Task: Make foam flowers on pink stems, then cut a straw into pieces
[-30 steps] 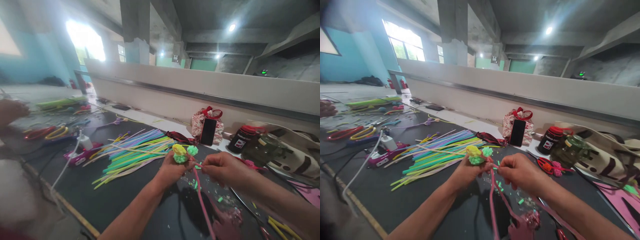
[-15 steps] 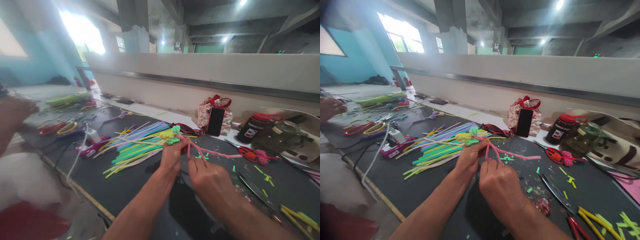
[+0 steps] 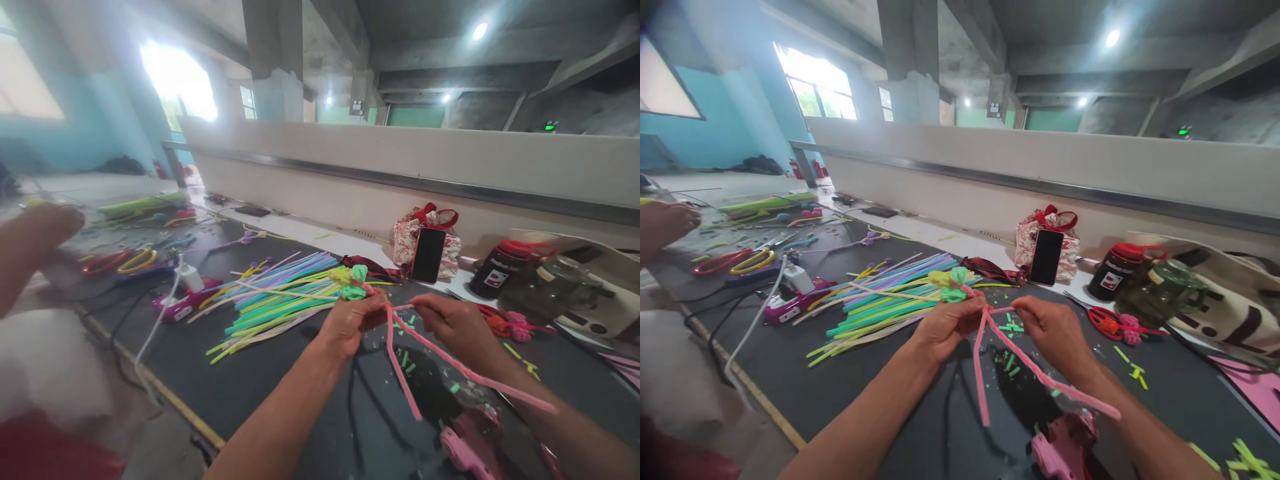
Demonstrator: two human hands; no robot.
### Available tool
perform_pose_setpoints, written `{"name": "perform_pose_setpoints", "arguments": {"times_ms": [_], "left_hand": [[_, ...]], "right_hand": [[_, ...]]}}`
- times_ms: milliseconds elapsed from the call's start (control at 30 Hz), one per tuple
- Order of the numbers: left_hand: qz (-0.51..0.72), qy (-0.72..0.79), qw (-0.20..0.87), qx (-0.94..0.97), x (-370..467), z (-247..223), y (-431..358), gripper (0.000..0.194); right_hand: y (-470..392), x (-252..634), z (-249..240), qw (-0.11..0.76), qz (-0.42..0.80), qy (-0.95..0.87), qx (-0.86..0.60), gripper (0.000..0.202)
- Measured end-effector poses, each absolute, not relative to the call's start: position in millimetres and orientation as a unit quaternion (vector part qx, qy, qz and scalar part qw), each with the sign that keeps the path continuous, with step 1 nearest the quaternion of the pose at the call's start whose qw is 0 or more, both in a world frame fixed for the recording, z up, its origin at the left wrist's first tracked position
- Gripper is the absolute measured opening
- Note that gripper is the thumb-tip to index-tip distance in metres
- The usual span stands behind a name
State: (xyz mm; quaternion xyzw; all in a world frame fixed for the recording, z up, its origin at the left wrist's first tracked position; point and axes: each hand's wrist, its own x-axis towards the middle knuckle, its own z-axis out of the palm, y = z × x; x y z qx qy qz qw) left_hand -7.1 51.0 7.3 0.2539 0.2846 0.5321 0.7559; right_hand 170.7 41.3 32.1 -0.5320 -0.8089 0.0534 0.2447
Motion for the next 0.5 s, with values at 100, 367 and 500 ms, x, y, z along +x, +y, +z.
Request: {"name": "perform_pose_setpoints", "arguments": {"times_ms": [100,367,500], "left_hand": [[0.539,0.305,0.72,0.312,-5.8,6.7,49.4,0.019],[0.503,0.293,0.68,0.446,-5.9,6.6,46.3,0.016],[0.532,0.308,0.658,0.436,-3.1,4.1,46.8,0.017]], "right_hand": [[41.4,177.7,44.2,0.243,0.072,-0.805,-0.537,0.024],[54.3,188.8,52.5,0.191,0.324,-0.784,-0.494,0.028],[44.4,168.9,56.0,0.183,0.21,-0.812,-0.512,0.029]]}}
